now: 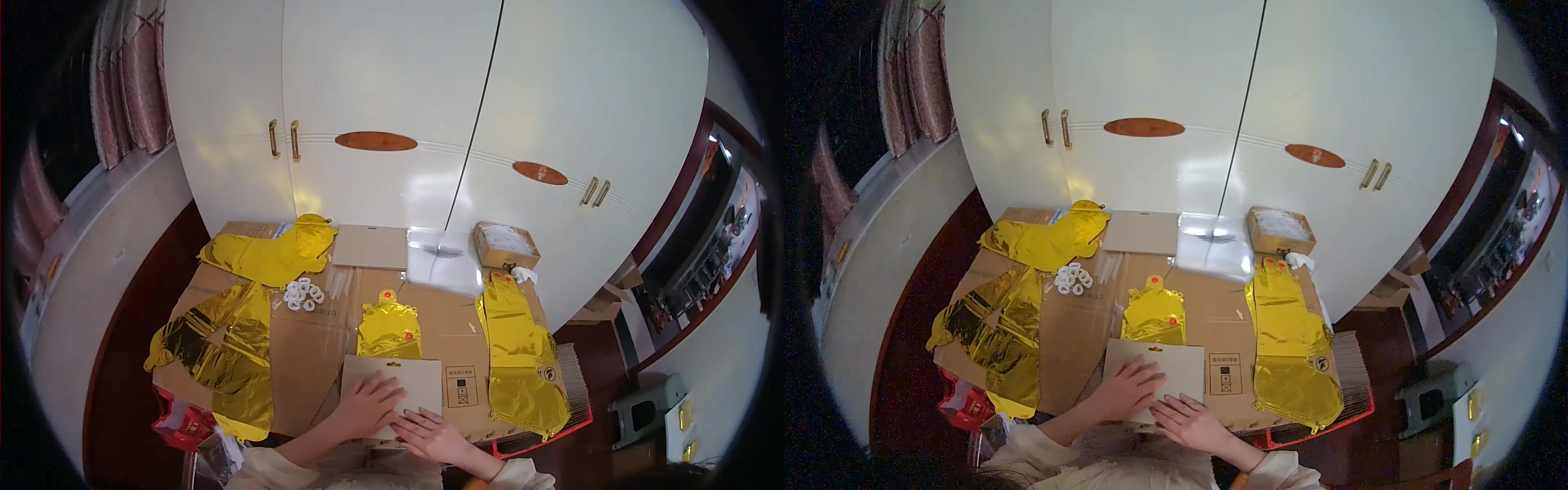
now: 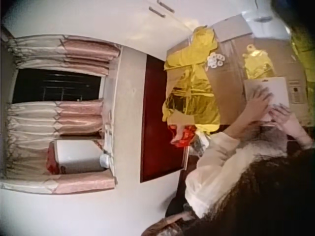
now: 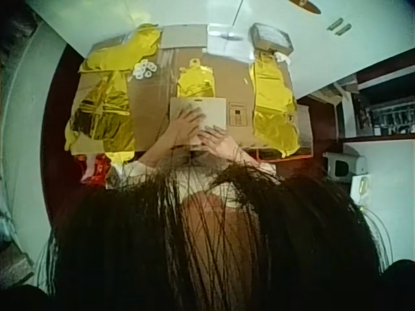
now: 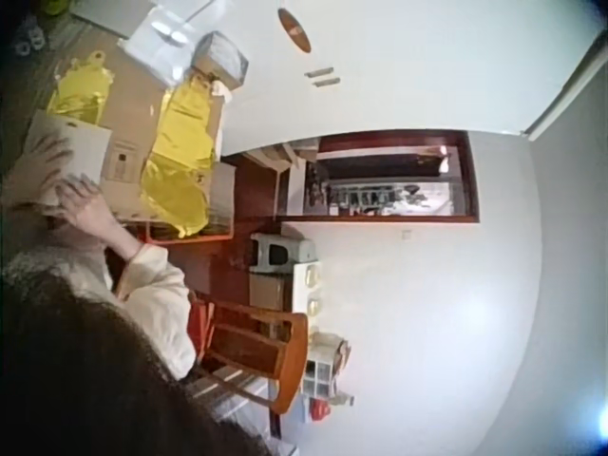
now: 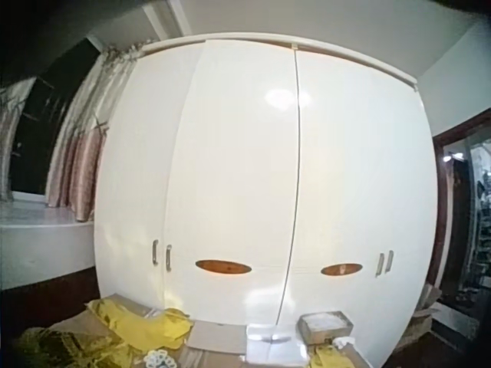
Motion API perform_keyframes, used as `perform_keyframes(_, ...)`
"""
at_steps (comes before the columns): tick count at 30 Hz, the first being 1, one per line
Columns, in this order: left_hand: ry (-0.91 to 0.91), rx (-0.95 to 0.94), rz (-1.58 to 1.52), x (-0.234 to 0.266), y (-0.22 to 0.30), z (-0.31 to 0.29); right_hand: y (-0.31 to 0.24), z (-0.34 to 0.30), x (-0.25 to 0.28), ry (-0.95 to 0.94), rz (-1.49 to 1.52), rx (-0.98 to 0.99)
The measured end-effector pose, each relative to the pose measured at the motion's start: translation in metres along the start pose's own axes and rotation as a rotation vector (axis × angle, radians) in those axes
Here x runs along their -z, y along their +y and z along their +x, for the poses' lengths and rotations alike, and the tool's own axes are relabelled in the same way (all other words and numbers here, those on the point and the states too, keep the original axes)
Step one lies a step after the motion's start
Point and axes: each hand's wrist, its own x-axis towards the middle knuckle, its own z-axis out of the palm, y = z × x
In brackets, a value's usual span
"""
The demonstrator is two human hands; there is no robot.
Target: Folding gold-colored foil items and placing them into small clear plastic sleeves for packaging.
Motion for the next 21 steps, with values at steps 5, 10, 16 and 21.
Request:
perform_keyframes(5, -0.085, 0.035, 0.098, -0.018, -0.007, 0.003, 0.044, 0.015, 0.000, 0.168, 0.301, -0.252)
perform_keyframes(10, -0.079, 0.067, 0.106, -0.015, -0.002, 0.010, 0.146, 0.048, -0.027, 0.237, 0.528, -0.627)
perform_keyframes(16, -0.089, 0.097, 0.142, -0.015, -0.004, 0.015, 0.184, 0.116, -0.035, 0.177, 0.848, -0.869)
perform_keyframes(21, -0.079, 0.093, 0.109, -0.016, -0.004, 0.017, 0.212, 0.135, -0.047, 0.088, 0.935, -1.008)
